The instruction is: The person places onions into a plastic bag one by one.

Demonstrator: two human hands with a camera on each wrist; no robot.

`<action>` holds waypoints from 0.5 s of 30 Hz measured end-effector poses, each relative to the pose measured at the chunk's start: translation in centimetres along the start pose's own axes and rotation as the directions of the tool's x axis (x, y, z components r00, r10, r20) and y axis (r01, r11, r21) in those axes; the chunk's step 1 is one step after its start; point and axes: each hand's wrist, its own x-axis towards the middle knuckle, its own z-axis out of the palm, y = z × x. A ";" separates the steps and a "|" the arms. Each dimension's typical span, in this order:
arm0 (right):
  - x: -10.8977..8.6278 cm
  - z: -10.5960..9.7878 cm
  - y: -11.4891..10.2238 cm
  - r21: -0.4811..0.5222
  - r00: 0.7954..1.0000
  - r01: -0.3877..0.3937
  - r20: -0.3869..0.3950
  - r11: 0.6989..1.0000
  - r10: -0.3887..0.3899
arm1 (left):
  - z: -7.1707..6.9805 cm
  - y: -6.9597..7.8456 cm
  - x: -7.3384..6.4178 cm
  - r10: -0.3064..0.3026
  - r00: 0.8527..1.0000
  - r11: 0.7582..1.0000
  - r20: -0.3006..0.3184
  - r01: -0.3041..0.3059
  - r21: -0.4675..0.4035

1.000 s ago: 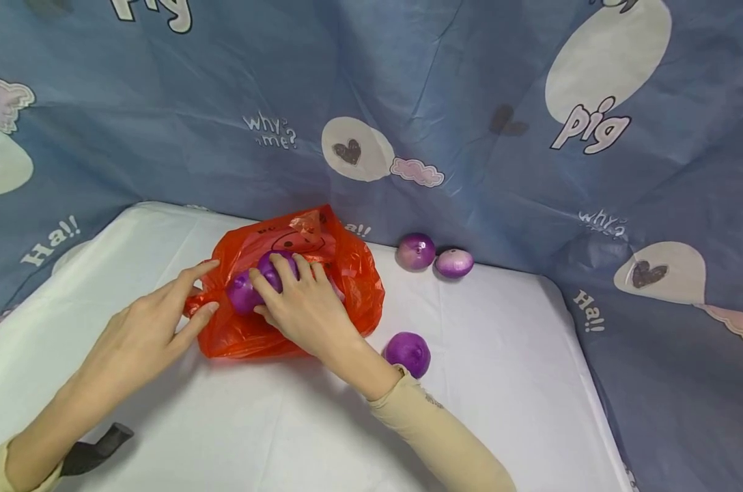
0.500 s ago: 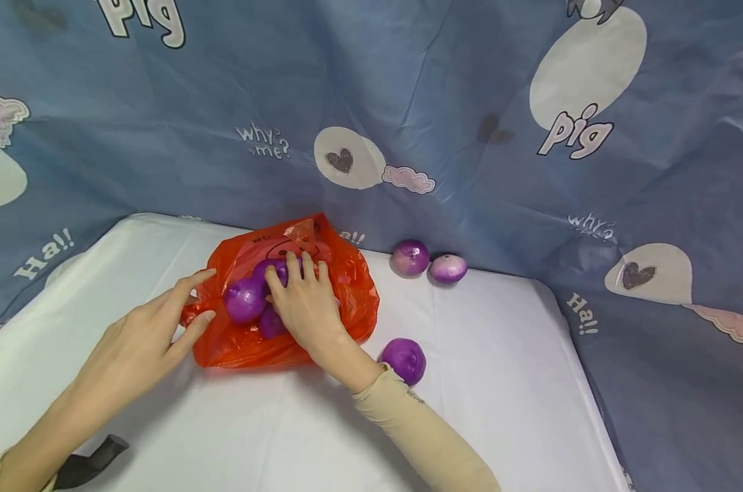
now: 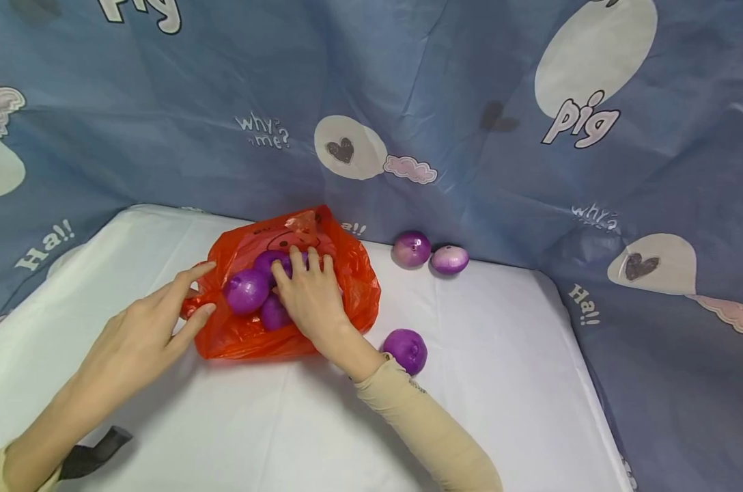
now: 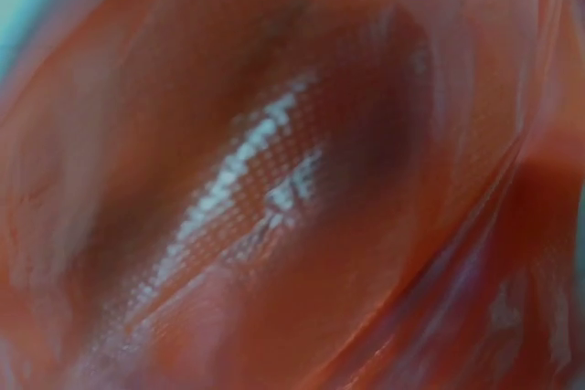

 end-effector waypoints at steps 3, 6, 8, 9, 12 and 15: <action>0.0 0.0 0.2 0.013 1.000 -0.013 0.025 1.000 0.012 | 0.0 0.0 0.1 -0.003 1.000 1.000 0.001 0.003 -0.001; 0.0 0.0 0.4 0.037 0.999 -0.021 0.028 0.999 0.020 | -0.1 -0.1 0.1 -0.006 1.000 1.000 -0.001 0.006 0.000; 0.0 0.0 0.4 0.050 0.999 -0.030 0.027 0.998 0.029 | -0.2 -0.1 0.0 -0.005 1.000 1.000 -0.005 0.005 -0.001; 0.0 0.0 0.4 0.053 0.999 -0.036 0.023 0.998 0.035 | -0.2 -0.1 0.0 -0.003 1.000 1.000 -0.006 0.002 -0.002; 0.1 0.0 0.3 0.056 0.999 -0.053 0.006 0.997 0.053 | -0.1 -0.2 0.0 0.004 1.000 1.000 -0.012 -0.004 -0.001; 0.3 0.1 0.3 0.056 0.998 -0.060 0.000 0.997 0.060 | -0.1 -0.2 0.0 0.002 1.000 1.000 -0.012 -0.002 0.000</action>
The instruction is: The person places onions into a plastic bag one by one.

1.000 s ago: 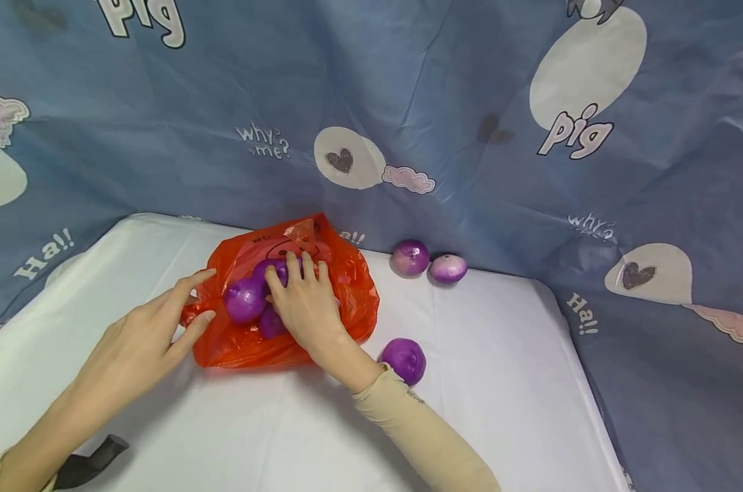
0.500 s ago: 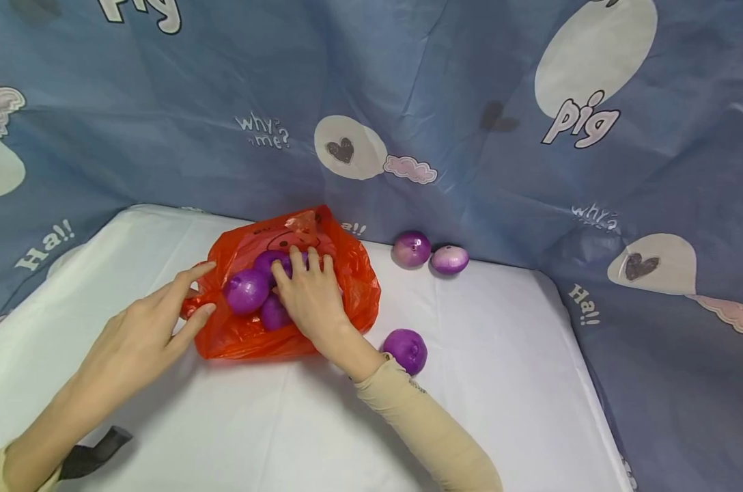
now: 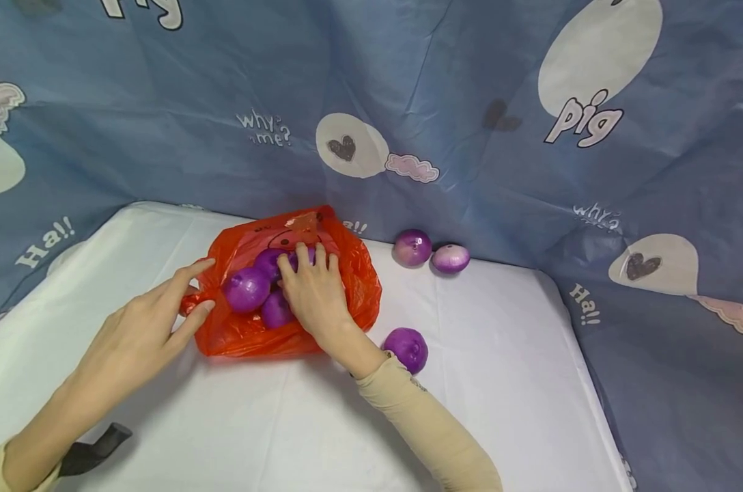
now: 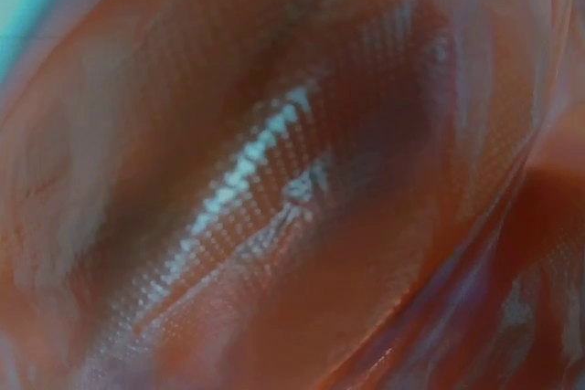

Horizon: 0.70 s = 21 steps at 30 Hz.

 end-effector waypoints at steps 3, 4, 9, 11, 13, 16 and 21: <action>0.1 0.1 0.0 -0.001 1.000 -0.005 0.004 1.000 0.005 | 0.0 0.0 0.0 -0.003 1.000 1.000 0.002 0.003 0.001; 0.1 0.1 0.1 -0.001 1.000 -0.007 0.006 1.000 0.007 | 0.0 0.0 0.0 -0.004 1.000 1.000 0.002 0.004 0.000; 0.1 0.4 0.1 0.008 1.000 -0.014 0.008 1.000 0.014 | 0.0 0.0 0.1 0.000 1.000 1.000 0.001 0.000 -0.002; 0.0 0.6 0.0 0.017 1.000 -0.012 0.007 1.000 0.012 | 0.0 0.0 0.1 0.002 1.000 1.000 0.000 -0.002 -0.001; 0.0 0.7 0.0 0.026 1.000 -0.008 0.008 1.000 0.007 | 0.0 0.0 0.1 0.003 1.000 1.000 0.000 -0.003 0.002; 0.0 0.6 -0.1 0.031 1.000 -0.002 0.021 1.000 0.002 | 0.0 0.0 0.1 0.002 1.000 1.000 0.004 -0.002 0.004; 0.0 0.3 -0.3 0.017 0.999 0.007 0.041 1.000 -0.008 | 0.0 0.0 0.1 0.000 1.000 1.000 0.006 0.000 0.002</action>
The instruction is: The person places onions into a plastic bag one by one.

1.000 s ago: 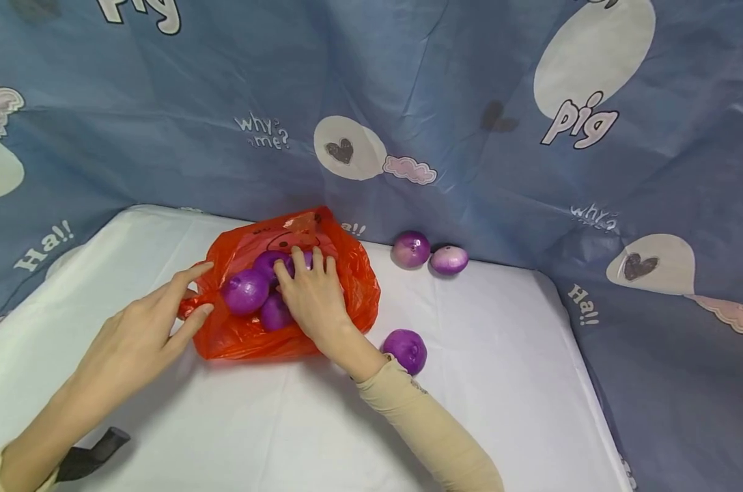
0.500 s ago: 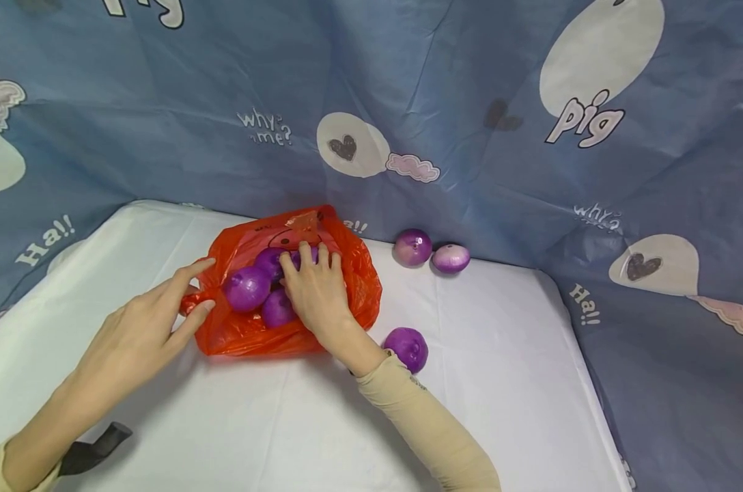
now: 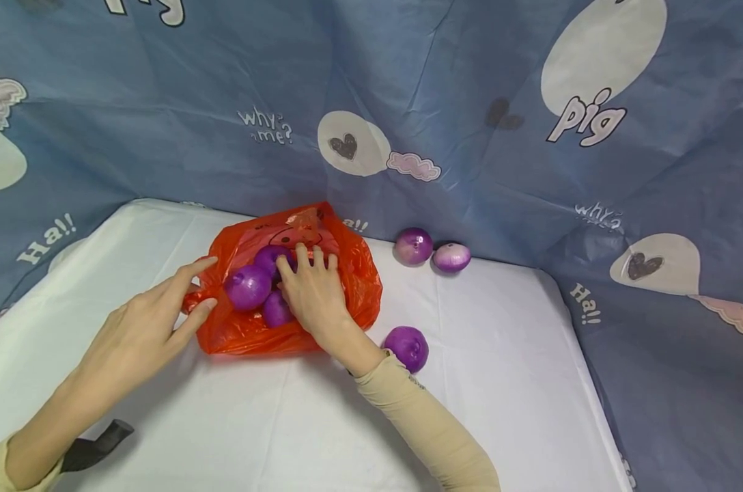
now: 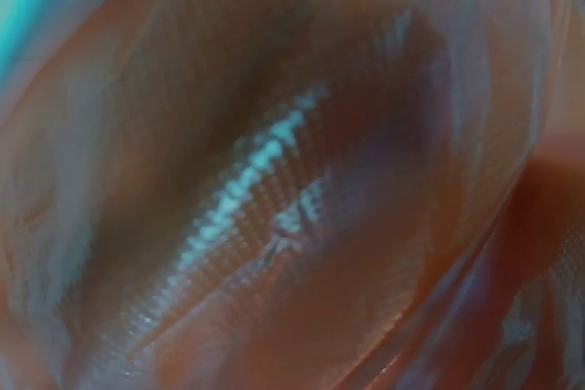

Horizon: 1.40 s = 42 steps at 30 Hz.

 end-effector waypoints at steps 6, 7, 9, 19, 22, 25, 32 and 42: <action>-0.5 -0.9 0.0 -0.009 0.999 0.045 -0.005 0.999 -0.046 | 0.2 0.0 0.2 -0.002 1.000 1.000 0.000 0.002 -0.003; -0.7 -1.1 0.1 -0.007 0.998 0.059 -0.012 0.998 -0.060 | 0.2 0.0 0.3 -0.002 1.000 1.000 0.000 0.002 -0.004; -1.1 -1.7 0.3 0.010 0.995 0.093 -0.044 0.996 -0.093 | 0.2 0.0 0.4 -0.002 1.000 1.000 0.001 0.002 -0.008; -3.5 -5.9 3.5 0.133 0.969 0.202 -0.173 0.970 -0.178 | 0.5 0.0 0.7 -0.011 1.000 1.000 0.004 0.011 -0.017; -4.2 -7.2 4.4 0.176 0.962 0.217 -0.203 0.960 -0.180 | 0.5 -0.1 0.7 -0.020 1.000 1.000 0.012 0.020 -0.015; -4.9 -8.3 5.1 0.208 0.961 0.221 -0.211 0.953 -0.177 | 0.5 -0.1 0.7 -0.026 0.999 1.000 0.019 0.026 -0.016; -6.1 -8.7 8.7 0.281 0.981 0.101 -0.190 0.954 -0.048 | 0.5 -0.3 0.4 -0.040 0.998 0.999 0.038 0.041 -0.018; -6.8 -7.8 14.4 0.320 1.000 -0.009 -0.025 0.948 0.018 | 0.5 -0.4 0.2 -0.045 0.998 0.999 0.042 0.046 -0.025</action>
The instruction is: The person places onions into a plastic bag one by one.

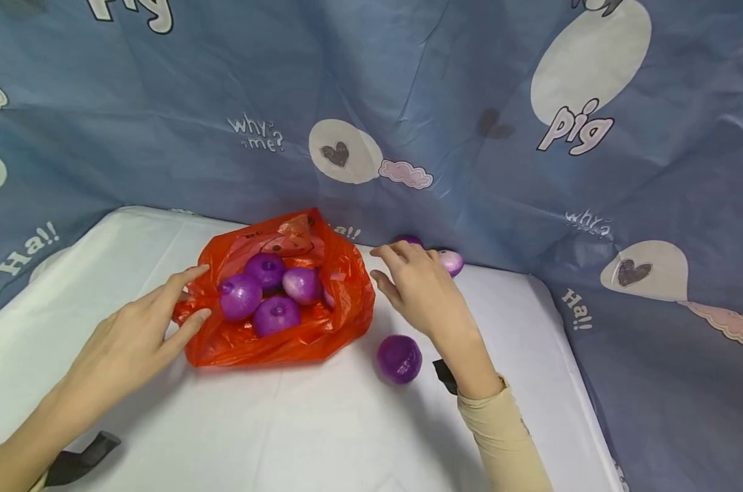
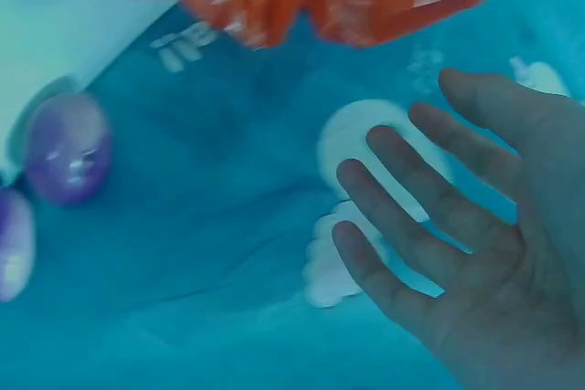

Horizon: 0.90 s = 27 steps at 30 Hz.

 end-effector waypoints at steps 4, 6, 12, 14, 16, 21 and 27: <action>0.6 1.7 2.4 -0.007 0.999 -0.022 0.048 1.000 0.022 | 0.1 0.0 -0.2 -0.001 1.000 1.000 -0.003 0.001 0.002; 0.9 3.0 3.8 -0.020 0.998 -0.030 0.063 0.999 0.032 | 0.2 0.0 -0.3 0.009 1.000 1.000 -0.014 -0.009 0.008; 2.0 6.6 7.2 -0.047 0.995 -0.074 0.065 0.996 0.077 | 0.2 -0.1 -0.2 0.032 0.999 0.999 -0.039 -0.030 0.032; 2.5 7.5 7.9 -0.053 0.992 -0.085 0.090 0.995 0.089 | 0.1 0.0 -0.2 0.031 0.999 0.999 -0.038 -0.029 0.038; 2.9 8.3 8.3 -0.065 0.987 -0.090 0.127 0.994 0.098 | 0.1 0.0 -0.3 0.029 0.999 0.999 -0.037 -0.028 0.038; 3.4 9.7 8.9 -0.122 0.983 -0.089 0.150 0.989 0.107 | 0.2 0.1 -0.3 0.031 0.999 0.999 -0.039 -0.030 0.035; 3.3 10.5 9.4 -0.149 0.987 -0.110 0.104 0.983 0.126 | 0.1 0.3 -0.2 0.037 0.998 0.999 -0.044 -0.036 0.033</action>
